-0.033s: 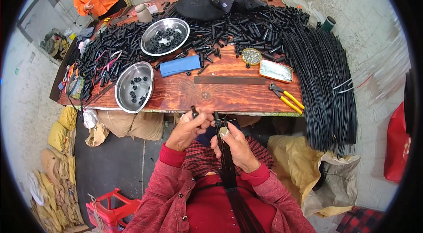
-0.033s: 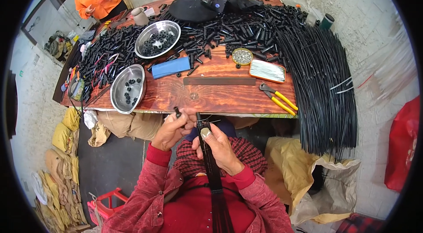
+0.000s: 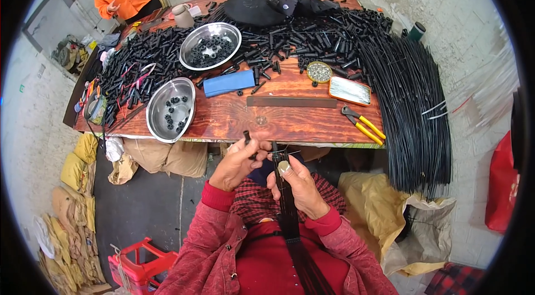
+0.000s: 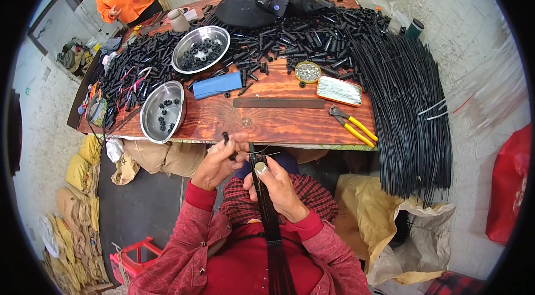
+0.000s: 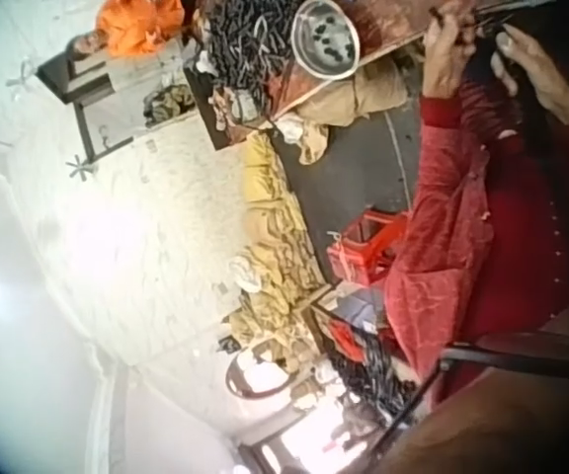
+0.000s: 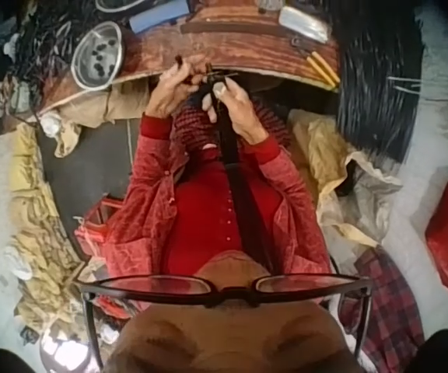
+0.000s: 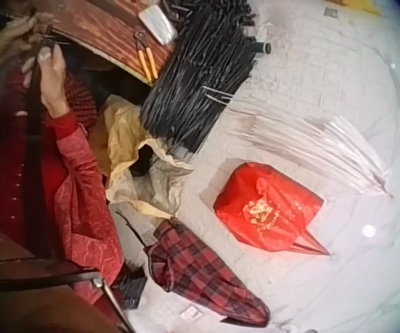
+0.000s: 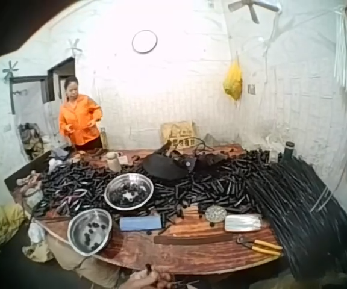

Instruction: Organizing, bundling, and securing electrical wires at a factory workbench.

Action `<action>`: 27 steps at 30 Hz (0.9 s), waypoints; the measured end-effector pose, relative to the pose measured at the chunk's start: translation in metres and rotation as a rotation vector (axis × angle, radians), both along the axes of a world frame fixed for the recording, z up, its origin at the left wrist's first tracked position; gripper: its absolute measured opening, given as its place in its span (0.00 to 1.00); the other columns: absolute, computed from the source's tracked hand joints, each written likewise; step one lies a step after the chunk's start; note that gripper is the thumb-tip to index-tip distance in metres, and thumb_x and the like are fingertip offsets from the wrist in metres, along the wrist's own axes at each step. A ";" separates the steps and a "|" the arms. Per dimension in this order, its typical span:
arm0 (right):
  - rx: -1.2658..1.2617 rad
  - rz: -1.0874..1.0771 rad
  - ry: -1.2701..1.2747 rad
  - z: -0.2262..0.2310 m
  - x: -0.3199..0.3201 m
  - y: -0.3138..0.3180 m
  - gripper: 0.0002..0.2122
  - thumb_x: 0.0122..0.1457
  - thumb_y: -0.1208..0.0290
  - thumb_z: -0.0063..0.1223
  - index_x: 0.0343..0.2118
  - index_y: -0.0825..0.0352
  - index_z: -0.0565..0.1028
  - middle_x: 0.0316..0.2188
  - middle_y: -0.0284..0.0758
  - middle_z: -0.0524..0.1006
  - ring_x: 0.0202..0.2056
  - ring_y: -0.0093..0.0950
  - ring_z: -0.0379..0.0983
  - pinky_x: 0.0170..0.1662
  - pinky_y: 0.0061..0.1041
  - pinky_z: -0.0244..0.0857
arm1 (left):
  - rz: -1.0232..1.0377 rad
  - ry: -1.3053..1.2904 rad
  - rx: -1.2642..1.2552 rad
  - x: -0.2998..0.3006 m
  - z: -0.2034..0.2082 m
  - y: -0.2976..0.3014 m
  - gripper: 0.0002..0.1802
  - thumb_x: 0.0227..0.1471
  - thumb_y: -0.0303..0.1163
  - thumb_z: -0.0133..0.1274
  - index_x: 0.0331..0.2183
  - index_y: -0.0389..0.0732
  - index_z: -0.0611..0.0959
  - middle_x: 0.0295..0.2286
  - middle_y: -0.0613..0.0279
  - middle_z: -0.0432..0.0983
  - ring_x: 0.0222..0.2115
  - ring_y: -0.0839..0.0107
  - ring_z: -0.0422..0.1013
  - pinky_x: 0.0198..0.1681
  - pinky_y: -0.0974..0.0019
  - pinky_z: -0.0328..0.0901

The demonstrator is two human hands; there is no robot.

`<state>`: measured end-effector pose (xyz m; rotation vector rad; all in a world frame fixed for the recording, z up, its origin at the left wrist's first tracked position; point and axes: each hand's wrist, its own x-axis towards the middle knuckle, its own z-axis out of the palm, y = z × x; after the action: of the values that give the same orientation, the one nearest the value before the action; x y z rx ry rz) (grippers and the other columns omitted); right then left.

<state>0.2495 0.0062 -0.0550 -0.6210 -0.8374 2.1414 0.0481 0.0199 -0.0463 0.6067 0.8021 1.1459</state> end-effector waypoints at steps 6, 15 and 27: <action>0.034 0.035 -0.028 0.003 -0.005 -0.002 0.21 0.70 0.61 0.45 0.60 0.68 0.64 0.29 0.38 0.78 0.21 0.22 0.73 0.27 0.19 0.68 | 0.025 -0.340 0.014 -0.014 -0.004 0.017 0.19 0.70 0.40 0.39 0.54 0.39 0.72 0.48 0.50 0.74 0.47 0.58 0.72 0.48 0.59 0.67; 0.020 0.093 -0.015 0.005 -0.013 -0.003 0.18 0.71 0.60 0.43 0.56 0.67 0.65 0.29 0.39 0.78 0.22 0.21 0.73 0.27 0.18 0.68 | -0.057 -0.265 0.196 -0.002 0.012 0.022 0.17 0.69 0.39 0.41 0.52 0.39 0.71 0.51 0.43 0.73 0.55 0.49 0.69 0.59 0.49 0.63; 0.033 0.080 -0.047 0.006 -0.011 -0.003 0.20 0.71 0.60 0.44 0.58 0.68 0.65 0.29 0.38 0.77 0.22 0.22 0.72 0.28 0.19 0.67 | -0.052 -0.012 0.126 -0.004 0.011 0.011 0.28 0.66 0.38 0.49 0.61 0.33 0.67 0.40 0.61 0.79 0.45 0.69 0.75 0.45 0.67 0.69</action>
<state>0.2380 0.0032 -0.0485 -0.6319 -0.9360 2.1876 0.0437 0.0308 -0.0356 0.7208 0.7029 1.1574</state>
